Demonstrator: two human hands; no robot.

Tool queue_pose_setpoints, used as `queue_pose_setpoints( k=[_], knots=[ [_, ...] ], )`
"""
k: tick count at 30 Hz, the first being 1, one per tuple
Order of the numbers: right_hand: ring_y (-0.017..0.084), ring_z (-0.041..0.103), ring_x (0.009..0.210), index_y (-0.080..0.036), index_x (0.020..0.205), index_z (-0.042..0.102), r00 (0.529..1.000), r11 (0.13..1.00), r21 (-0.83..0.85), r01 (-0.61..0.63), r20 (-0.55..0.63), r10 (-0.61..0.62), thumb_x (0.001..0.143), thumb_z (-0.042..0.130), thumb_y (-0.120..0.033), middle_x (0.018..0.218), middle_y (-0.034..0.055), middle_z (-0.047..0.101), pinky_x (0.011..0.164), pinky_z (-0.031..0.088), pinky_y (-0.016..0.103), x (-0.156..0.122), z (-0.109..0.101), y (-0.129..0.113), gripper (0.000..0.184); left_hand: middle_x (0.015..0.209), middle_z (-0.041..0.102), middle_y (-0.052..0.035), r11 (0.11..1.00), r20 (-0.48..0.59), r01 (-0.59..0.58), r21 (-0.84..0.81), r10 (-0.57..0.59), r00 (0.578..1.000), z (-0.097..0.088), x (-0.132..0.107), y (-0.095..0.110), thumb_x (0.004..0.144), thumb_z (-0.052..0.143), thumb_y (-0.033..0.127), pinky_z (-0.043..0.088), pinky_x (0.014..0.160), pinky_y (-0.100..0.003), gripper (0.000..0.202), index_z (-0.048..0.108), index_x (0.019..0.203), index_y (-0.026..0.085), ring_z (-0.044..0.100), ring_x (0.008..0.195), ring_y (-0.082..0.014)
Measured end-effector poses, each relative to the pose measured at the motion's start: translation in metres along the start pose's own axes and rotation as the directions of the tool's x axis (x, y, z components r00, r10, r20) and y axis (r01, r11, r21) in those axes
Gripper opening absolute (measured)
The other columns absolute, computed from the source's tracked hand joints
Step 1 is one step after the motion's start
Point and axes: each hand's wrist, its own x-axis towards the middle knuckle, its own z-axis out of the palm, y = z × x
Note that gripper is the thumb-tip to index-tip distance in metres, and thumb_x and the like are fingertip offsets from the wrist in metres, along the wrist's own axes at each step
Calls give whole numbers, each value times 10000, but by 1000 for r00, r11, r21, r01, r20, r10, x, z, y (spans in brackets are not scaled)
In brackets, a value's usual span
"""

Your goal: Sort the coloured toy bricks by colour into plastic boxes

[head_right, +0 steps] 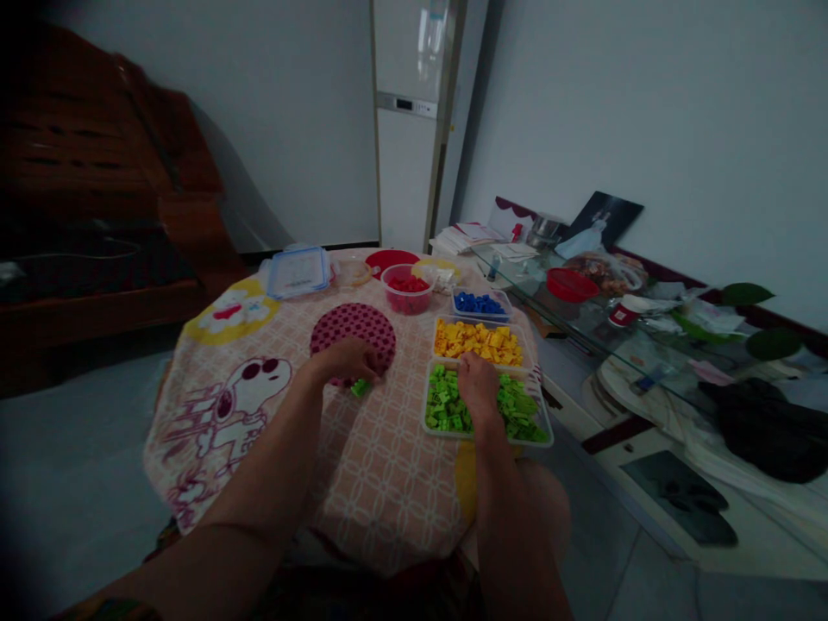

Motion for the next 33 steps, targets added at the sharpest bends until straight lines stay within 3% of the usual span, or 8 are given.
queue_pose_setpoints(
  k=[5, 10, 15, 18, 21, 26, 29, 33],
  knots=[
    [218, 685, 935, -191, 1050, 768, 1000, 1000, 1, -13, 7, 13, 972, 477, -199, 999, 97, 787, 809, 434, 270, 1, 1, 1, 301, 593, 685, 5, 999, 29, 7, -51, -6, 1000, 1, -1, 3, 655, 780, 301, 388, 519, -216, 134, 758, 739, 199, 614, 538, -140],
    [215, 690, 965, -193, 1048, 770, 1000, 1000, 11, -13, 13, 13, 973, 467, -192, 1014, 91, 789, 832, 441, 268, 1, -1, 0, 312, 760, 742, -16, 953, -217, -235, -190, 192, 957, 2, 1, 25, 725, 721, 262, 461, 622, -212, 159, 752, 851, 171, 658, 682, -140],
    [235, 696, 996, -172, 1065, 776, 1000, 1000, 26, -11, 11, 11, 964, 456, -184, 1039, 111, 789, 879, 461, 291, 0, -2, -2, 336, 752, 713, -38, 730, -310, -386, -564, 246, 918, 28, 11, 65, 804, 708, 323, 497, 600, -219, 278, 722, 989, 117, 627, 611, -114],
    [242, 699, 1006, -167, 1088, 777, 999, 997, 76, -33, -25, 35, 935, 458, -177, 1050, 116, 790, 904, 481, 309, 1, -1, -2, 355, 738, 700, -27, 629, -320, -440, -641, 302, 898, 47, 17, 84, 793, 734, 295, 519, 606, -216, 245, 712, 959, 116, 629, 608, -107],
    [238, 712, 927, -161, 1131, 770, 994, 969, 244, -34, -93, 59, 893, 462, -193, 988, 101, 792, 875, 519, 326, 2, -1, 2, 391, 776, 719, -20, 679, -372, -508, -529, 353, 859, 57, 18, 94, 799, 737, 245, 525, 630, -212, 172, 726, 925, 129, 641, 638, -106],
    [206, 641, 565, -136, 1183, 750, 972, 807, 586, -77, -135, 190, 890, 438, -328, 691, 49, 725, 659, 553, 339, 5, -13, 27, 470, 957, 762, -38, 834, -412, -530, -153, 433, 802, 59, 12, 100, 799, 757, 157, 546, 790, -253, 183, 767, 980, 177, 686, 800, -140],
    [225, 665, 619, -112, 1138, 758, 918, 830, 547, -105, -267, 293, 858, 443, -344, 745, 81, 744, 699, 557, 368, 8, -28, 52, 481, 1027, 765, -55, 856, -333, -516, 36, 497, 801, 61, 7, 107, 793, 788, 174, 540, 894, -293, 237, 773, 1028, 196, 705, 936, -190],
    [279, 710, 861, -107, 1085, 783, 817, 915, 330, -232, -444, 367, 804, 441, -277, 949, 154, 787, 839, 541, 400, 6, -49, 79, 474, 1086, 763, -90, 851, -283, -479, 215, 524, 803, 71, 2, 119, 829, 788, 272, 518, 983, -392, 256, 772, 1075, 204, 693, 1072, -270]
  ],
)
